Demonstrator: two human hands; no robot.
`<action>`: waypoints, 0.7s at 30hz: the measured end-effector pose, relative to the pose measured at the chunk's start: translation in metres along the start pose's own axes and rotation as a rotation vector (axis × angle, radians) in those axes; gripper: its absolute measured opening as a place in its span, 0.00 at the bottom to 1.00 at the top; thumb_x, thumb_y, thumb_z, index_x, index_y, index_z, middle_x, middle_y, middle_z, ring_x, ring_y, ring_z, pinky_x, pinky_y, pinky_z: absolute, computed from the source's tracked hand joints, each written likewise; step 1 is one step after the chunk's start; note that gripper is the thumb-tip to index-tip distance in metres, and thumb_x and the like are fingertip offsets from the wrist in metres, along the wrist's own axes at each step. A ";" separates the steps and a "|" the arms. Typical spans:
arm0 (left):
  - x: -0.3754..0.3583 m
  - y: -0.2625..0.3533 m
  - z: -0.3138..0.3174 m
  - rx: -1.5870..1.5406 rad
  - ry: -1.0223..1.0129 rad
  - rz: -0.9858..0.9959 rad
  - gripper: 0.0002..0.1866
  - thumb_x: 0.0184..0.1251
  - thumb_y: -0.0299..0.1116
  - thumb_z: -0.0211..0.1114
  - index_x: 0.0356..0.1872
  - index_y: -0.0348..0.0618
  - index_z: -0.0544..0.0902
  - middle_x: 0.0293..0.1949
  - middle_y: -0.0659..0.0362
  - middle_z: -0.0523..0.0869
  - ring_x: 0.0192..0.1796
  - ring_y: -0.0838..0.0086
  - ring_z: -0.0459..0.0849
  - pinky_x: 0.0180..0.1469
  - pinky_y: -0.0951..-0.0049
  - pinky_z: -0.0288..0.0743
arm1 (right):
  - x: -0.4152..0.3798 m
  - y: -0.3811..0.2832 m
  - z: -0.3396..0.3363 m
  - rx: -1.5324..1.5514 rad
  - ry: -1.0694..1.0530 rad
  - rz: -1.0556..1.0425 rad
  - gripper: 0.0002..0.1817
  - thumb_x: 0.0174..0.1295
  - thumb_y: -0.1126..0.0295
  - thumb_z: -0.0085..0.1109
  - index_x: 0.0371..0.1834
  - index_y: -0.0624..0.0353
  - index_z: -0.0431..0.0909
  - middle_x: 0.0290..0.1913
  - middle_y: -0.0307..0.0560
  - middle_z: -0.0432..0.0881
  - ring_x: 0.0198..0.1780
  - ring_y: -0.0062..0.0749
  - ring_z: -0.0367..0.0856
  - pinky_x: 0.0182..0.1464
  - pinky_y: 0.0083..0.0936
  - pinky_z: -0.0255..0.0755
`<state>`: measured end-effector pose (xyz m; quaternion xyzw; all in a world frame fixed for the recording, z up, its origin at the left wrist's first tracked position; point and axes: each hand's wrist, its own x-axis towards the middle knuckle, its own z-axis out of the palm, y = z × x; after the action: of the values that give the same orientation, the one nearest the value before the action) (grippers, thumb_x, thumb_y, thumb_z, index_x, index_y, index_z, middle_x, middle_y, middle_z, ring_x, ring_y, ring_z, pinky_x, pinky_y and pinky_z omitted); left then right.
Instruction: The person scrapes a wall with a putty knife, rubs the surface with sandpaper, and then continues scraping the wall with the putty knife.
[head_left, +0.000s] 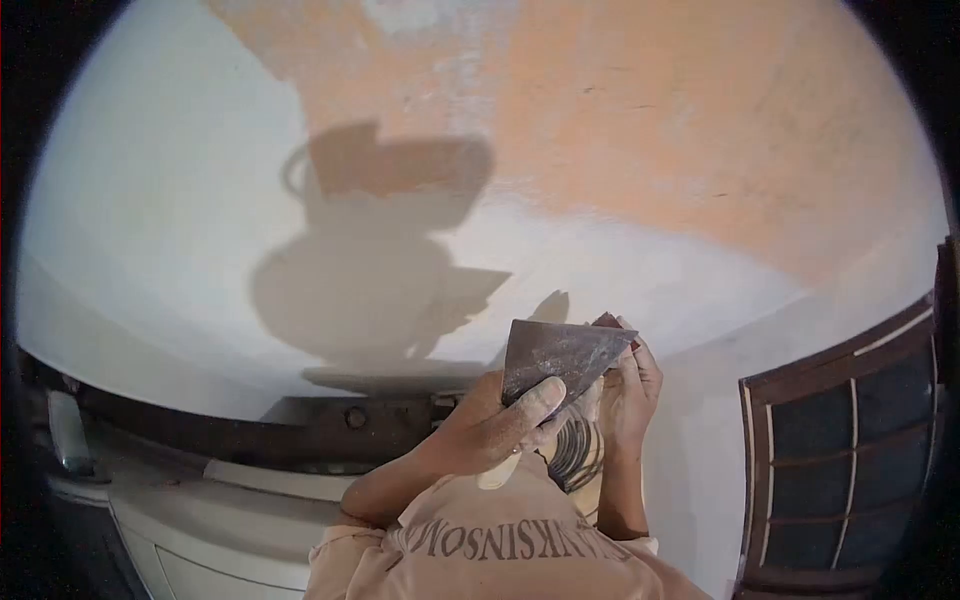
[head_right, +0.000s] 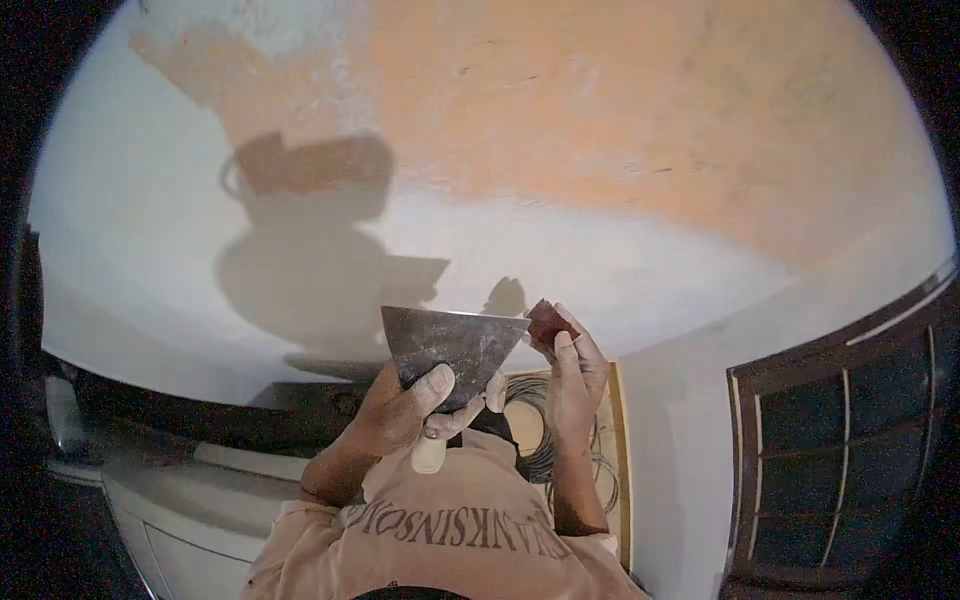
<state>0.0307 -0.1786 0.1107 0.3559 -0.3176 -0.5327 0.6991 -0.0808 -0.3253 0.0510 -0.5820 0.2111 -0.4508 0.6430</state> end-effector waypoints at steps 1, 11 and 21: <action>0.003 -0.003 0.003 0.001 -0.021 -0.007 0.14 0.67 0.41 0.49 0.41 0.40 0.72 0.25 0.65 0.71 0.23 0.85 0.63 0.24 0.84 0.57 | 0.001 -0.003 -0.005 0.002 0.001 -0.018 0.18 0.64 0.70 0.45 0.52 0.73 0.68 0.46 0.54 0.76 0.46 0.34 0.77 0.48 0.33 0.73; -0.015 0.000 -0.016 -0.001 -0.080 -0.009 0.13 0.67 0.41 0.49 0.40 0.41 0.73 0.23 0.66 0.70 0.23 0.85 0.62 0.23 0.83 0.55 | -0.012 -0.004 0.016 0.030 0.027 -0.089 0.17 0.60 0.77 0.41 0.52 0.76 0.66 0.46 0.58 0.76 0.48 0.43 0.76 0.55 0.36 0.69; 0.000 -0.009 -0.014 -0.027 -0.167 0.031 0.14 0.68 0.41 0.47 0.37 0.39 0.73 0.20 0.67 0.69 0.20 0.86 0.60 0.20 0.84 0.53 | -0.008 -0.003 0.009 -0.011 0.085 -0.082 0.17 0.64 0.73 0.43 0.51 0.75 0.68 0.44 0.56 0.77 0.45 0.37 0.78 0.46 0.31 0.75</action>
<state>0.0377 -0.1780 0.0956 0.2959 -0.3729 -0.5539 0.6830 -0.0789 -0.3136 0.0534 -0.5743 0.2165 -0.4998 0.6111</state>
